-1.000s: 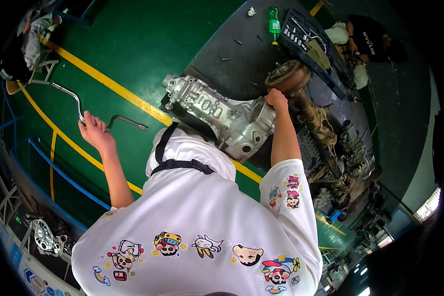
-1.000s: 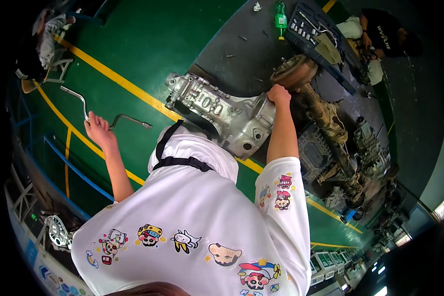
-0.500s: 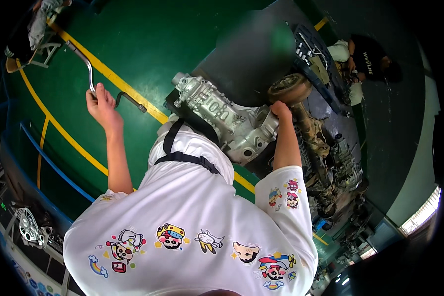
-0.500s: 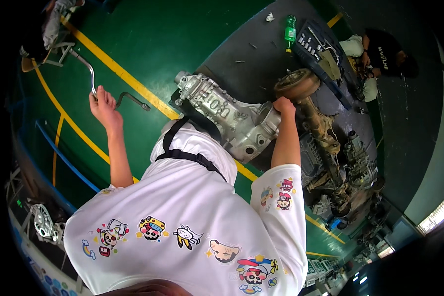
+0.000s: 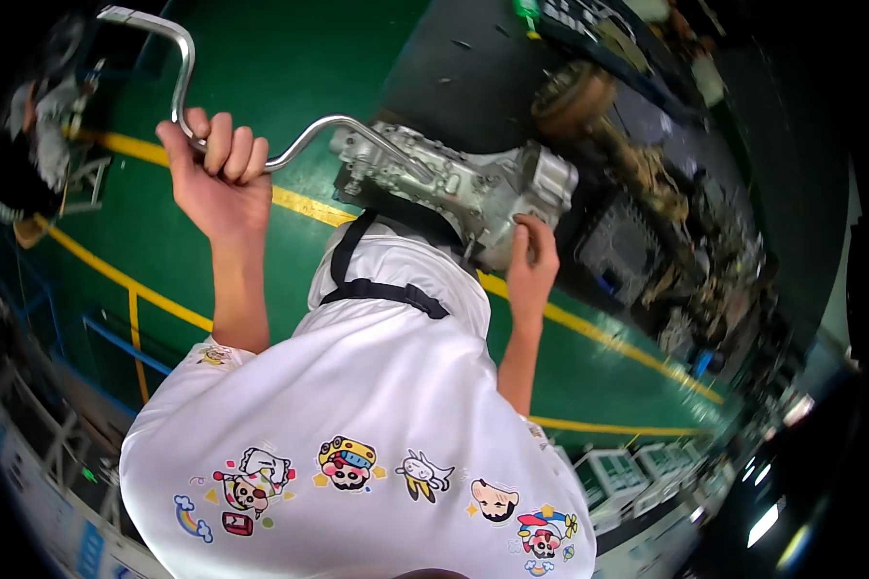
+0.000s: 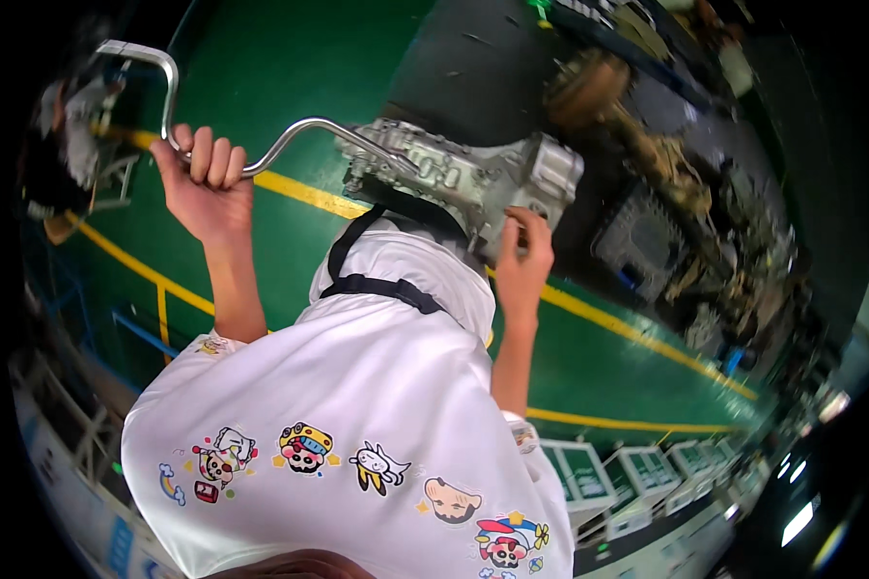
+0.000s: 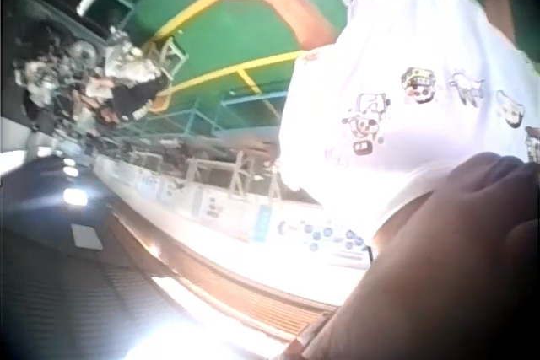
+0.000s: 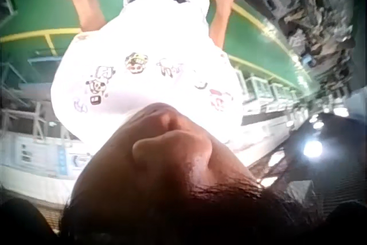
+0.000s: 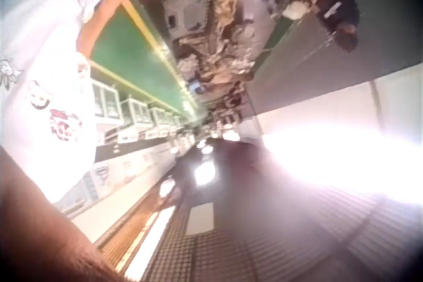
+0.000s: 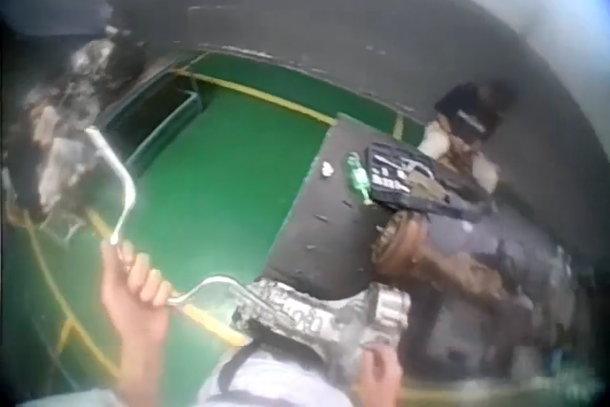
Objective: The person holds a transmission housing and turns it over by hand to look at different sides, then uses a speed brace to turn internal components.
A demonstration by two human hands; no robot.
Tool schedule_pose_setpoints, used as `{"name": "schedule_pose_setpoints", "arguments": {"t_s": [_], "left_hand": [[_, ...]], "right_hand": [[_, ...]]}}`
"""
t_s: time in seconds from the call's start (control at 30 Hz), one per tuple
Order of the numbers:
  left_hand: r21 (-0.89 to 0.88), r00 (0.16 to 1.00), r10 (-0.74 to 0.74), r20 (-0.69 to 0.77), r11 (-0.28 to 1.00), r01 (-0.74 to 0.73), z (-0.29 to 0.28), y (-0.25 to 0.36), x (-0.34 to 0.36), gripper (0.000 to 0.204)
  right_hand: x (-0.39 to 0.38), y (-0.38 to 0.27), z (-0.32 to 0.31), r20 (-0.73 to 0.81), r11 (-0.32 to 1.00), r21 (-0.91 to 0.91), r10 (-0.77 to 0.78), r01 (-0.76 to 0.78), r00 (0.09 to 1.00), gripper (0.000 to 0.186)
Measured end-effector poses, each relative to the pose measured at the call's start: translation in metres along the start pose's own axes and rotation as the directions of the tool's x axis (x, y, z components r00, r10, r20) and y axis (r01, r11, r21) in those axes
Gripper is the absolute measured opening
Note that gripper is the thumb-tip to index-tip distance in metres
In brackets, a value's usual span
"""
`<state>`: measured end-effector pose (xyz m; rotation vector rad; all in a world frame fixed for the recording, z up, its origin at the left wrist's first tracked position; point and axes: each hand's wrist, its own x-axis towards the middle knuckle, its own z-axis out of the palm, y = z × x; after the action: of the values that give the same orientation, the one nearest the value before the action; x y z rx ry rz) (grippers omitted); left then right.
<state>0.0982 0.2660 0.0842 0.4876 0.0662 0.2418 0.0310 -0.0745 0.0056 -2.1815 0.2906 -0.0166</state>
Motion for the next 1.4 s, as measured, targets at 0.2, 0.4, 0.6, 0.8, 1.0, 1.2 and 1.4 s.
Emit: {"name": "schedule_pose_setpoints", "arguments": {"t_s": [0.2, 0.4, 0.6, 0.8, 1.0, 1.2, 1.4], "left_hand": [[-0.142, 0.846, -0.532, -0.025, 0.84, 0.524, 0.026, -0.109, -0.001, 0.034], [-0.066, 0.553, -0.831, -0.065, 0.557, 0.828, 0.08, -0.193, -0.1, 0.034], [0.754, 0.508, -0.837, 0.203, 0.465, 0.464, 0.062, -0.249, -0.162, 0.03], [0.957, 0.428, -0.888, 0.17, 0.046, -0.285, 0.027, -0.285, -0.157, 0.02], [0.99, 0.545, -0.83, -0.119, -0.143, -0.003, 0.015, -0.3, -0.193, 0.021], [0.975, 0.515, -0.833, -0.201, -0.221, 0.025, 0.02, -0.302, -0.229, 0.023], [0.913, 0.625, -0.666, -0.408, -0.289, 0.288, -0.039, -0.262, -0.223, 0.026]], "right_hand": [[-0.073, -0.034, -0.027, -0.189, 0.94, -0.326, -0.166, 0.098, 0.968, 0.045], [-0.135, 0.023, -0.052, -0.025, 0.891, -0.153, 0.428, -0.427, 0.903, 0.023], [-0.195, 0.121, -0.057, -0.243, 0.853, 0.216, 0.519, -0.476, 0.82, 0.03], [-0.204, 0.22, -0.096, -0.285, 0.887, 0.221, 0.457, -0.406, 0.843, 0.034], [-0.174, 0.327, -0.108, -0.226, 0.879, 0.066, 0.475, -0.473, 0.851, 0.041], [-0.145, 0.387, -0.089, -0.159, 0.81, -0.025, 0.576, -0.586, 0.802, 0.039], [-0.123, 0.412, -0.062, -0.172, 0.793, 0.048, 0.606, -0.608, 0.777, 0.038]]}}
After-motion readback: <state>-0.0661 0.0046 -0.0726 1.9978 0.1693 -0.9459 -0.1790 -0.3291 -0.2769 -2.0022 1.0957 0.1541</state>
